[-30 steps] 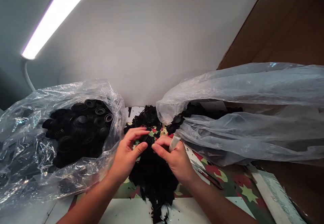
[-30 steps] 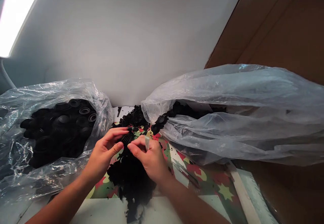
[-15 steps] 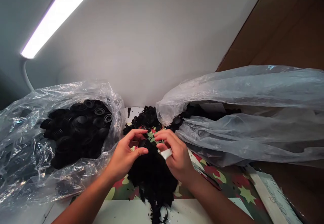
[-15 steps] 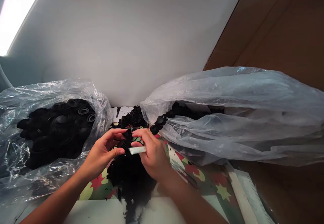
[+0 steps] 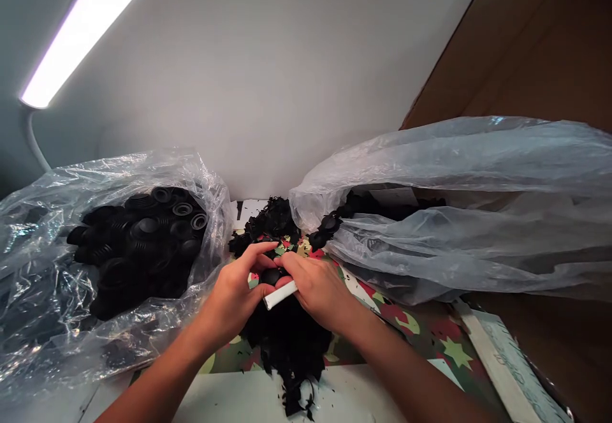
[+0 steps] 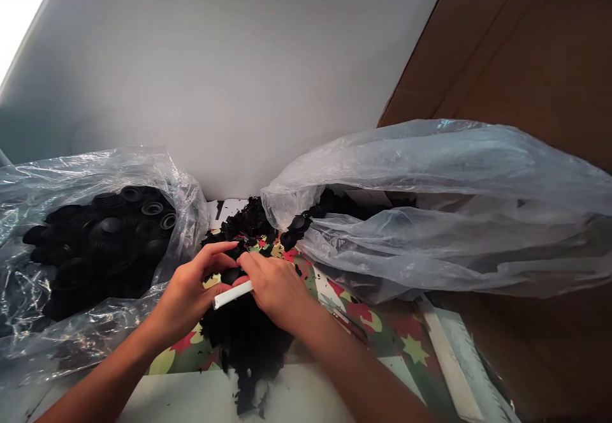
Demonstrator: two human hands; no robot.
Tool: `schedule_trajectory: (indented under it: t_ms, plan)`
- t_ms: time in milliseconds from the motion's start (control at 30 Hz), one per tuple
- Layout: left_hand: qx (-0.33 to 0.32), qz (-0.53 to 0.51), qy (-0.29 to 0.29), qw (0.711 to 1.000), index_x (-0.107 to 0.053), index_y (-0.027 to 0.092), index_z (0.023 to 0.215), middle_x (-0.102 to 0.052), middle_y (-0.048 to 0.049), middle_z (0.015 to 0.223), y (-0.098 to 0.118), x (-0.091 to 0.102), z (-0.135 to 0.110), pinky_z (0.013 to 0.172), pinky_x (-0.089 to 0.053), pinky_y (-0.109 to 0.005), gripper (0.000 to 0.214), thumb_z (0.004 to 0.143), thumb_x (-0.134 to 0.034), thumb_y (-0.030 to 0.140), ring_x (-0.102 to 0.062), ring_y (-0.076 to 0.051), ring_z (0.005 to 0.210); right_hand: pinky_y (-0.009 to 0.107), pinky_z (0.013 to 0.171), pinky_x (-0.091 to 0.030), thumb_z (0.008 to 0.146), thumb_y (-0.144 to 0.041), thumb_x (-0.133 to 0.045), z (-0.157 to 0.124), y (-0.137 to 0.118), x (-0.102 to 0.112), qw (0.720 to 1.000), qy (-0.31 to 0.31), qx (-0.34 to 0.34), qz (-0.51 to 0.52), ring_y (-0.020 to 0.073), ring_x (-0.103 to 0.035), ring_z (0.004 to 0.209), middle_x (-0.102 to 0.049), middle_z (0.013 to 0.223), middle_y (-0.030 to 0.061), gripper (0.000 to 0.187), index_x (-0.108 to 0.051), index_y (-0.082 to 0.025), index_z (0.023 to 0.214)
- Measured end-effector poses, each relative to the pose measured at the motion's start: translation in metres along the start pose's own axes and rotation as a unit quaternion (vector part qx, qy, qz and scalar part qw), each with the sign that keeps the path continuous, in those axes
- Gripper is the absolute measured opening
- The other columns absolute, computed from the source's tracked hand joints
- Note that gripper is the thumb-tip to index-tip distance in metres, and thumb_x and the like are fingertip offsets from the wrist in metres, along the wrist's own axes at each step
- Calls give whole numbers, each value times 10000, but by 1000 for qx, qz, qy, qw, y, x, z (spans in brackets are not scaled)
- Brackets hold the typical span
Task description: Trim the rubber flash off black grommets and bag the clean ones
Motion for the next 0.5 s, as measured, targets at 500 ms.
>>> schedule_trajectory:
  t_ms: [500]
  plan:
    - [72,-137,-14,988,-793,216,943,-739,-18,769,-1,5,6,703,-498,-274,387,578,-838,95,-655,-201,759,252,573,-301,1060,-288,-438,2,-5,5,993,31,95,61,121,-502,575,-590,643,-30,377,-523,-211,701]
Point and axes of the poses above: each hand's wrist, its own z-axis towards the middle knuckle, its own x-axis out of the back of the hand, y = z × x, the point moved 5 cm from there along z, towards the middle knuckle
